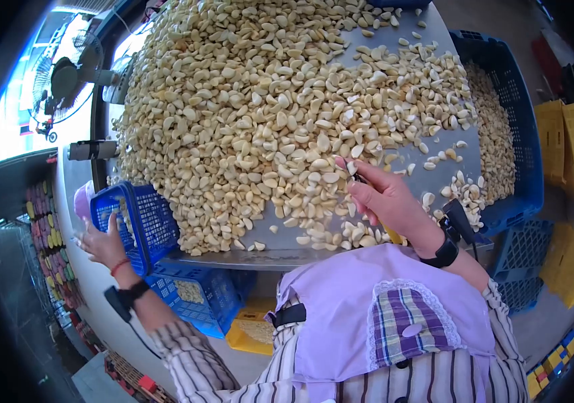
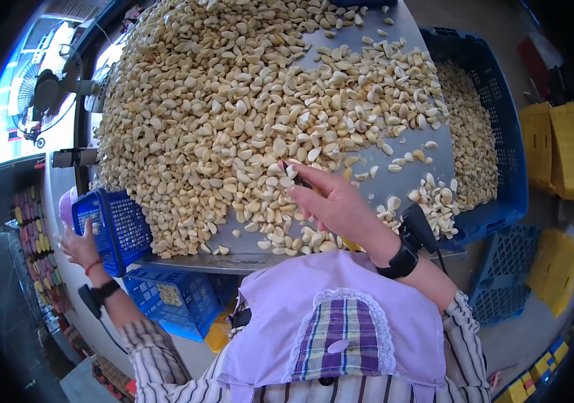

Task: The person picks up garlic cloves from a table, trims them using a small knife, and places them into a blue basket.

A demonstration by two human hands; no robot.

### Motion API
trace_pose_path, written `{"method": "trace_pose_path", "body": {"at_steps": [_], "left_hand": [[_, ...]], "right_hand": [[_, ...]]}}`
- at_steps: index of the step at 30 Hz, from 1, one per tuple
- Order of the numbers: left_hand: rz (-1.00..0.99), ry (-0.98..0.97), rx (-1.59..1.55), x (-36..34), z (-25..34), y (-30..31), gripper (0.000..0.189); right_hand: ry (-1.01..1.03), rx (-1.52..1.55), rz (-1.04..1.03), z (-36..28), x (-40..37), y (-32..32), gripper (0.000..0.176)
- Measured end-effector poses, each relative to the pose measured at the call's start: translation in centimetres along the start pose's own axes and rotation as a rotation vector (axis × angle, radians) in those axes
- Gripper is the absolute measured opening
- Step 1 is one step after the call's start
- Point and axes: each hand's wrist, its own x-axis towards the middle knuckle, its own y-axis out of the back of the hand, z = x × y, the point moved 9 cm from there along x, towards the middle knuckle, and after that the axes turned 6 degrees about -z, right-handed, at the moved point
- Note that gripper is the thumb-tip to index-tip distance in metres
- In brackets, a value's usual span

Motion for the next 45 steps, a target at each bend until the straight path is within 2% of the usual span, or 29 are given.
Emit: {"method": "trace_pose_path", "body": {"at_steps": [1,3,4,6,7,9,12,13,14,16,18,19,20,22,24,26,27,29,30,32,33,34,36,37,40,42,43,44,45], "left_hand": [[0.117,-0.122,0.379,-1.9,5.2,1.6,0.044],[0.011,-0.539,-0.240,-6.1,12.8,2.0,0.039],[-0.185,-0.533,-0.509,-9.0,16.2,1.1,0.039],[-0.432,-0.745,-0.710,-16.1,23.1,-0.8,0.035],[-0.480,-0.845,-0.671,-19.1,26.2,-1.0,0.030],[-0.732,-0.888,-0.626,-23.8,28.0,-4.8,0.027],[-0.732,-0.746,-0.680,-24.3,27.6,-5.7,0.025],[-0.855,-0.664,-0.760,-24.4,27.1,-6.5,0.024],[-0.853,-0.664,-0.760,-24.4,27.1,-6.2,0.024],[-1.372,0.104,-1.483,-26.1,26.1,-8.0,0.020],[-1.388,0.203,-1.614,-26.2,26.1,-7.1,0.018],[-1.403,0.300,-1.745,-26.3,26.3,-6.6,0.015],[-1.404,0.297,-1.744,-26.4,26.5,-6.1,0.015],[-1.308,0.191,-1.769,-26.0,27.1,-4.6,0.013],[-1.291,0.167,-1.757,-26.0,27.6,-4.0,0.013],[-1.323,0.128,-1.723,-26.2,28.0,-3.9,0.013],[-1.324,0.125,-1.725,-26.2,28.0,-4.4,0.013],[-1.423,-0.007,-1.397,-26.9,27.6,-6.3,0.016],[-1.426,-0.009,-1.401,-26.6,27.7,-6.5,0.016],[-1.076,-0.323,-0.799,-24.3,27.1,-6.2,0.026],[-0.942,-0.428,-0.782,-23.7,27.7,-5.4,0.028],[-0.943,-0.429,-0.782,-23.8,28.3,-5.7,0.028],[-0.665,-0.808,-0.696,-24.0,31.2,-3.3,0.026],[-0.661,-0.810,-0.695,-24.1,31.3,-3.9,0.026],[-0.694,-0.813,-0.711,-24.1,31.9,-5.2,0.025],[-0.885,-0.634,-0.755,-23.9,31.1,-6.7,0.019],[-1.236,-0.414,-0.858,-24.9,30.7,-8.0,0.017],[-1.240,-0.421,-0.858,-24.8,30.3,-8.1,0.017],[-1.513,-0.218,-1.186,-26.1,30.0,-8.7,0.017]], "right_hand": [[-0.001,0.004,0.009,0.1,0.0,0.1,0.049],[0.007,0.033,0.063,0.3,0.1,0.6,0.052],[0.006,0.030,0.067,0.4,0.2,0.9,0.052],[-0.021,0.049,0.092,1.0,0.1,1.4,0.054],[-0.024,0.048,0.098,1.0,0.0,1.4,0.054],[-0.031,0.007,0.076,0.8,-0.2,1.3,0.054],[-0.058,-0.055,0.095,0.9,-0.6,1.1,0.055],[-0.058,-0.055,0.095,0.8,-0.6,0.9,0.055],[-0.050,-0.066,0.036,0.4,-0.5,0.1,0.056],[-0.045,-0.078,-0.025,0.2,-0.4,-0.9,0.057],[0.048,-0.282,-0.165,-0.2,-0.1,-2.8,0.059],[0.290,-0.431,-0.197,-1.3,0.3,-4.0,0.062],[0.292,-0.430,-0.195,-1.2,0.1,-3.9,0.062],[0.094,-0.471,-0.308,0.0,-0.3,-4.7,0.064],[0.125,-0.477,-0.293,-0.1,-0.3,-4.8,0.066],[0.004,-0.172,-0.284,0.4,-0.4,-4.5,0.060],[0.005,-0.173,-0.282,0.7,-0.4,-4.2,0.060],[-0.042,-0.149,-0.166,1.9,-0.3,-2.1,0.049],[-0.042,-0.150,-0.162,1.3,-0.6,-1.5,0.049],[-0.118,-0.053,0.005,0.3,-1.3,1.4,0.036],[-0.085,-0.036,0.080,0.4,-1.3,2.6,0.033],[-0.086,-0.035,0.081,0.5,-1.3,3.0,0.033],[0.001,0.054,0.134,-0.2,-1.4,3.9,0.033],[0.005,0.053,0.134,-0.1,-1.5,3.7,0.033],[-0.010,0.005,0.144,0.4,-1.6,3.4,0.034],[-0.052,-0.033,0.067,1.5,-1.5,2.8,0.046],[-0.012,-0.021,0.068,1.4,-1.4,2.6,0.050],[-0.012,-0.018,0.074,1.4,-1.4,2.8,0.050],[-0.022,-0.020,0.078,1.3,-1.4,3.0,0.050]]}}
